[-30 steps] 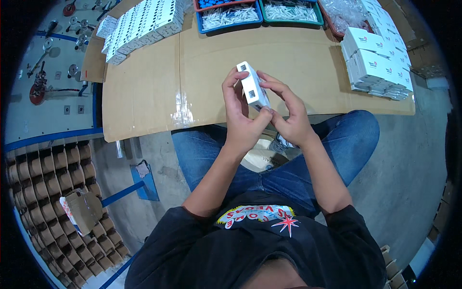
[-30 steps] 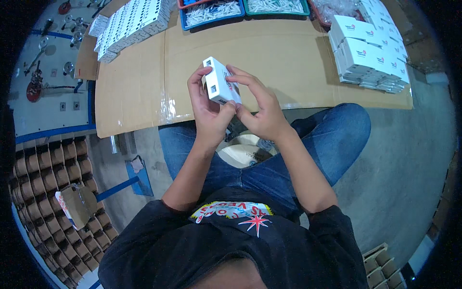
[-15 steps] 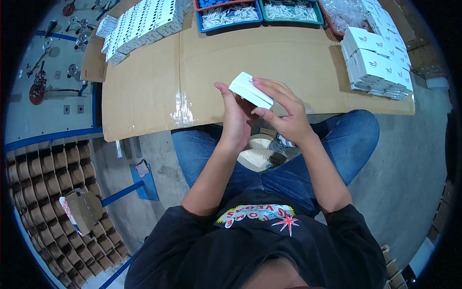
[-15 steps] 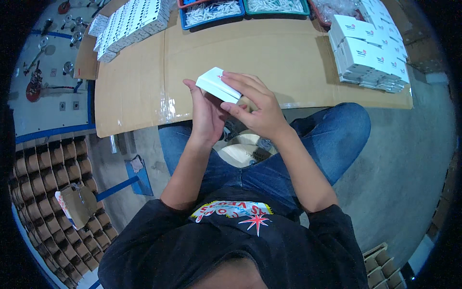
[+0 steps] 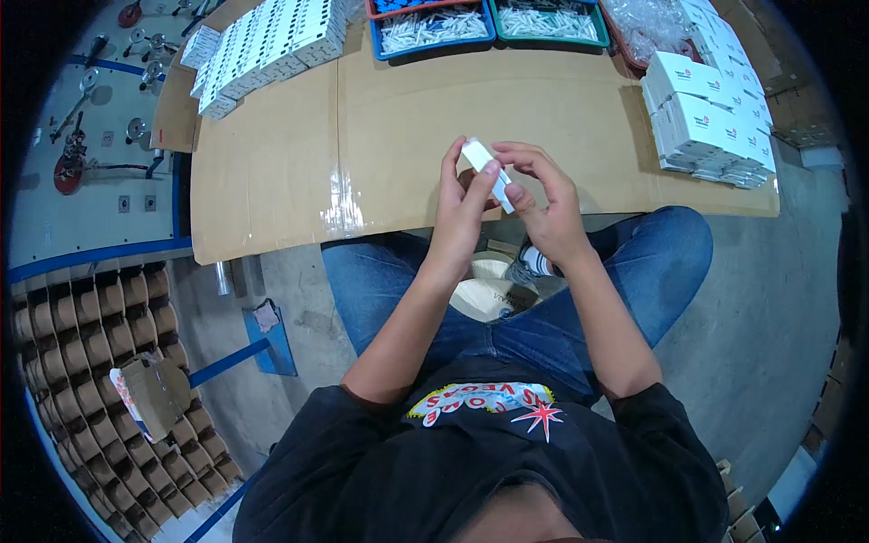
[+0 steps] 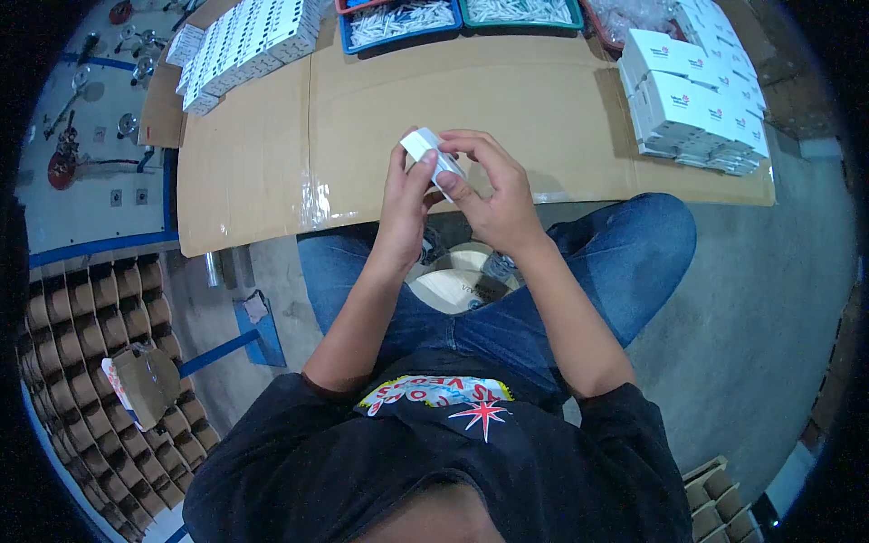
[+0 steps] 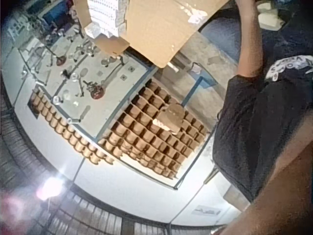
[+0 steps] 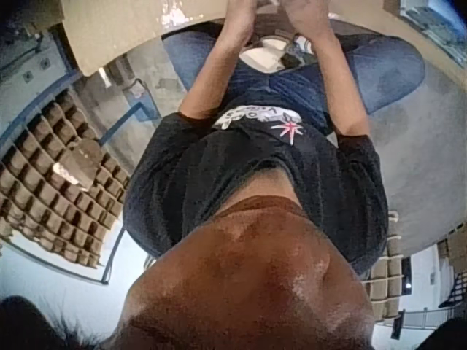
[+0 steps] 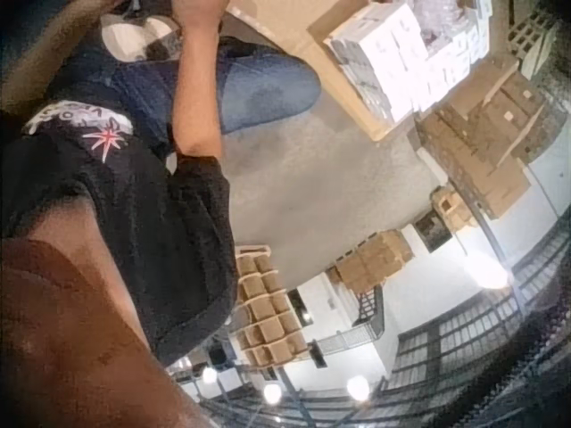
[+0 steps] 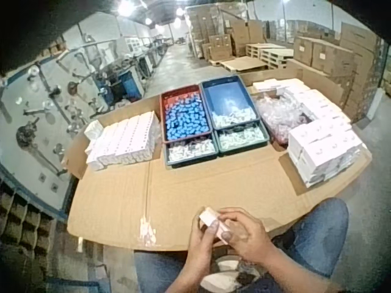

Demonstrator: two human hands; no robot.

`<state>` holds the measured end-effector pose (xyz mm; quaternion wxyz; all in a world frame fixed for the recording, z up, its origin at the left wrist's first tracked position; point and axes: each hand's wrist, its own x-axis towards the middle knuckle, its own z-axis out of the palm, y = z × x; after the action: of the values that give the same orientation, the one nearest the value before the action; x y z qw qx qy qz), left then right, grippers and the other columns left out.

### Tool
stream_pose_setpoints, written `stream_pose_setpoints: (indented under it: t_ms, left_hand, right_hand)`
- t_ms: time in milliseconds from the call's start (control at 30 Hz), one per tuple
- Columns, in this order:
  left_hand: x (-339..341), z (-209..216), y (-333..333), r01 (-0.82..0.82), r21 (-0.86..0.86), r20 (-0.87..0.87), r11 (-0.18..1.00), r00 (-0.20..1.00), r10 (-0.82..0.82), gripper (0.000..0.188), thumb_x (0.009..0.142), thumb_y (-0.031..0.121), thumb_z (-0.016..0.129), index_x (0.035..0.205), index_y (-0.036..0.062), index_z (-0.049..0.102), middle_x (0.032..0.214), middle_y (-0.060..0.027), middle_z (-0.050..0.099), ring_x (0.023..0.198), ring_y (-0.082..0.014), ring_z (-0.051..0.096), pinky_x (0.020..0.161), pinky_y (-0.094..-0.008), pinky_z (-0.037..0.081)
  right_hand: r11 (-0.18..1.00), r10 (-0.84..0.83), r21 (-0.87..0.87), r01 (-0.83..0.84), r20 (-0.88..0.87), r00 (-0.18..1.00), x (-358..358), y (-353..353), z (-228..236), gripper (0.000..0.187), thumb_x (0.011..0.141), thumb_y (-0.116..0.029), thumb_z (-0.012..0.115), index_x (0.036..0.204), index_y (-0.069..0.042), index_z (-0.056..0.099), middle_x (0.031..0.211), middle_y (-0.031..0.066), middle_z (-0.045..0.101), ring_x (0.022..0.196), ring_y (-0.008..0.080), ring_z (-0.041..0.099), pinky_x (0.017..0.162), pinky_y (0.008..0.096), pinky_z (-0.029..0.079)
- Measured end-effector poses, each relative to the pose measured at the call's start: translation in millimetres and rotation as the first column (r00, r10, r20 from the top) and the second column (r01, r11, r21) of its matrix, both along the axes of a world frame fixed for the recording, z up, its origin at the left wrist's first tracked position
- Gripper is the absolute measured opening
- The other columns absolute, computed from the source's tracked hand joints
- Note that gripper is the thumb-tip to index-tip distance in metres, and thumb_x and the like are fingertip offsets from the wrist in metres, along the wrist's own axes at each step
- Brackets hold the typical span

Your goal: The person sits on the floor and packs small electronic components into white cardboard boxes. They place a plastic bag containing white parts and a blue plastic cap into a box, then close the lid. The person then picks up a finished box and inspects it by turning it over in their hands.

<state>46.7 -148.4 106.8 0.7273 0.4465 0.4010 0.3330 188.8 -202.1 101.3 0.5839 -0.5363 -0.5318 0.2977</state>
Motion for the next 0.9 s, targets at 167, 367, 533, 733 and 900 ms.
stream_pose_setpoints:
  t_ms: [167, 367, 533, 733, 900]
  left_hand:
    - [-0.8, -8.5, 0.0, 0.045, 0.163, 0.037, 0.986, 0.998, -0.052, 0.081, 0.097, 0.016, 0.069, 0.163, 0.0088, 0.022, 0.141, -0.0176, 0.053, 0.129, -0.0232, 0.057, 0.105, -0.0389, 0.05]
    - [-1.7, -6.8, 1.8, 0.151, 0.19, 0.105, 0.97, 0.979, -0.173, 0.08, 0.097, 0.03, 0.065, 0.162, 0.008, 0.024, 0.141, -0.0136, 0.054, 0.132, -0.0226, 0.055, 0.101, -0.0405, 0.051]
    - [0.6, 4.8, 2.0, 0.156, -0.27, 0.149, 0.95, 0.982, -0.119, 0.063, 0.106, 0.061, 0.042, 0.146, 0.0121, 0.048, 0.129, -0.0059, 0.061, 0.119, -0.0169, 0.06, 0.091, -0.0364, 0.053]
    - [2.7, 13.4, -4.3, 0.126, -0.41, 0.229, 0.903, 0.973, -0.032, 0.052, 0.11, 0.054, 0.043, 0.141, 0.0123, 0.051, 0.127, -0.0061, 0.061, 0.118, -0.02, 0.062, 0.101, -0.0405, 0.051]
    - [3.8, 23.1, -8.9, 0.084, -0.408, 0.244, 0.909, 0.97, 0.019, 0.051, 0.11, 0.051, 0.045, 0.143, 0.0119, 0.049, 0.13, -0.0062, 0.059, 0.122, -0.0192, 0.059, 0.103, -0.0397, 0.05]
  right_hand:
    - [1.0, 0.006, -0.012, -0.008, -0.229, 0.973, -2.8, 2.2, -17.1, 0.034, 0.101, -0.027, 0.069, 0.123, -0.003, 0.062, 0.142, 0.0172, 0.062, 0.131, 0.0275, 0.06, 0.114, 0.0445, 0.045]
    - [0.998, 0.035, -0.037, -0.048, -0.295, 0.955, -0.7, 0.3, -8.7, 0.044, 0.1, -0.022, 0.067, 0.138, -0.002, 0.058, 0.142, 0.0162, 0.061, 0.132, 0.0248, 0.058, 0.117, 0.044, 0.042]
    - [1.0, -0.008, 0.011, 0.007, 0.107, 0.994, 0.6, -1.6, 1.6, 0.055, 0.098, -0.025, 0.071, 0.143, 0.002, 0.055, 0.141, 0.019, 0.058, 0.132, 0.0319, 0.058, 0.113, 0.0415, 0.045]
    - [0.997, -0.002, 0.078, -0.023, 0.303, 0.953, -5.8, 0.2, -5.8, 0.062, 0.096, -0.031, 0.073, 0.145, 0.002, 0.054, 0.147, 0.0228, 0.053, 0.132, 0.0382, 0.057, 0.11, 0.043, 0.047]
    - [0.99, -0.013, 0.134, -0.035, 0.345, 0.939, -8.2, 2.7, -5.8, 0.064, 0.098, -0.032, 0.071, 0.148, 0.004, 0.051, 0.148, 0.0249, 0.054, 0.134, 0.0409, 0.055, 0.112, 0.045, 0.045]
